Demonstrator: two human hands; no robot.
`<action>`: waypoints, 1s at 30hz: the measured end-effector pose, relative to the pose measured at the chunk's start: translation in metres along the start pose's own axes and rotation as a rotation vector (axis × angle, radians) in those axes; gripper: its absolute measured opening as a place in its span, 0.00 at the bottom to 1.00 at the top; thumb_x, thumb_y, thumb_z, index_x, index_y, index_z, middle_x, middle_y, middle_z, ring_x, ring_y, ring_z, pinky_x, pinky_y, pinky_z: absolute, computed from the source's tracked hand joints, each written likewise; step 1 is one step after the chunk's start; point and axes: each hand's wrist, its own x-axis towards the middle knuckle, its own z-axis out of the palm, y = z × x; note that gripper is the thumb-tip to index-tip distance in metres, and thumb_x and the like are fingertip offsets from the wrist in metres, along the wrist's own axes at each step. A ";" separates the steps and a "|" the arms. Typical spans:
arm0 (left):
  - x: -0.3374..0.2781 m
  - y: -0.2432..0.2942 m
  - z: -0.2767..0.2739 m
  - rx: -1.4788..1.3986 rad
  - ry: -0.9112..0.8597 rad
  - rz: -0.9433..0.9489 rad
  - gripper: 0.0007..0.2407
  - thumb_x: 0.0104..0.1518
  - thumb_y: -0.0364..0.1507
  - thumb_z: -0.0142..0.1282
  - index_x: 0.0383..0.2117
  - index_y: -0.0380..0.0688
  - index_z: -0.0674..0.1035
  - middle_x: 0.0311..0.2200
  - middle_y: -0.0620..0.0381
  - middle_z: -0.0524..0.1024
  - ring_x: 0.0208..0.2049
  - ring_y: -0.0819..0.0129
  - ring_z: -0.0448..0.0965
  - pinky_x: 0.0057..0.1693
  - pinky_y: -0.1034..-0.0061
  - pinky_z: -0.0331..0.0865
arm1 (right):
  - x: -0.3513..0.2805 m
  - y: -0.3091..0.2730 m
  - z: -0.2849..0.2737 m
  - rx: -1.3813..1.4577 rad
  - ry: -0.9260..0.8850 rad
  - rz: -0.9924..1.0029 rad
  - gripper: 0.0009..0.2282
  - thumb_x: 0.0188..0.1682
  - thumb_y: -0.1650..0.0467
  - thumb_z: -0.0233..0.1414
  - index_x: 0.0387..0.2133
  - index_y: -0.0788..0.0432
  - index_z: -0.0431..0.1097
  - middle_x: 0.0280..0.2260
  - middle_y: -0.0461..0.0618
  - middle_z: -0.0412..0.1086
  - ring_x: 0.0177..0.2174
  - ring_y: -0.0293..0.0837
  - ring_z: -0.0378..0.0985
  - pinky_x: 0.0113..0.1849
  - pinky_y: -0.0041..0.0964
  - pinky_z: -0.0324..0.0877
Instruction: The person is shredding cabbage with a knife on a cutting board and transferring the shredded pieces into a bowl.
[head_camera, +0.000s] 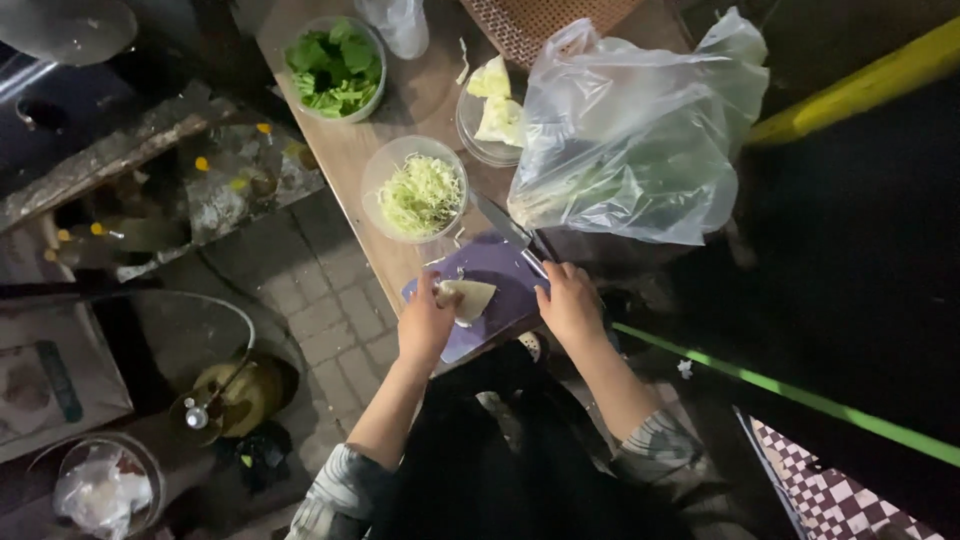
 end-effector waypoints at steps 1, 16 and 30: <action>0.004 -0.011 0.013 0.000 0.000 -0.008 0.22 0.59 0.43 0.59 0.58 0.57 0.69 0.49 0.44 0.79 0.49 0.44 0.82 0.55 0.51 0.74 | 0.001 -0.003 -0.003 0.003 -0.006 -0.004 0.19 0.44 0.63 0.60 0.49 0.54 0.73 0.37 0.50 0.74 0.37 0.51 0.80 0.36 0.45 0.77; 0.024 -0.058 0.079 0.294 0.464 0.779 0.24 0.52 0.33 0.64 0.53 0.33 0.74 0.49 0.41 0.74 0.55 0.46 0.76 0.60 0.59 0.70 | -0.015 -0.026 -0.049 0.371 -0.291 0.353 0.16 0.47 0.67 0.49 0.48 0.59 0.69 0.41 0.63 0.73 0.45 0.64 0.78 0.46 0.58 0.72; 0.013 -0.050 0.077 0.280 0.436 0.965 0.21 0.52 0.23 0.63 0.54 0.32 0.77 0.57 0.36 0.71 0.63 0.42 0.69 0.66 0.60 0.65 | -0.108 -0.066 0.004 0.676 -0.405 0.529 0.17 0.58 0.59 0.43 0.49 0.57 0.70 0.44 0.63 0.77 0.49 0.62 0.77 0.51 0.58 0.71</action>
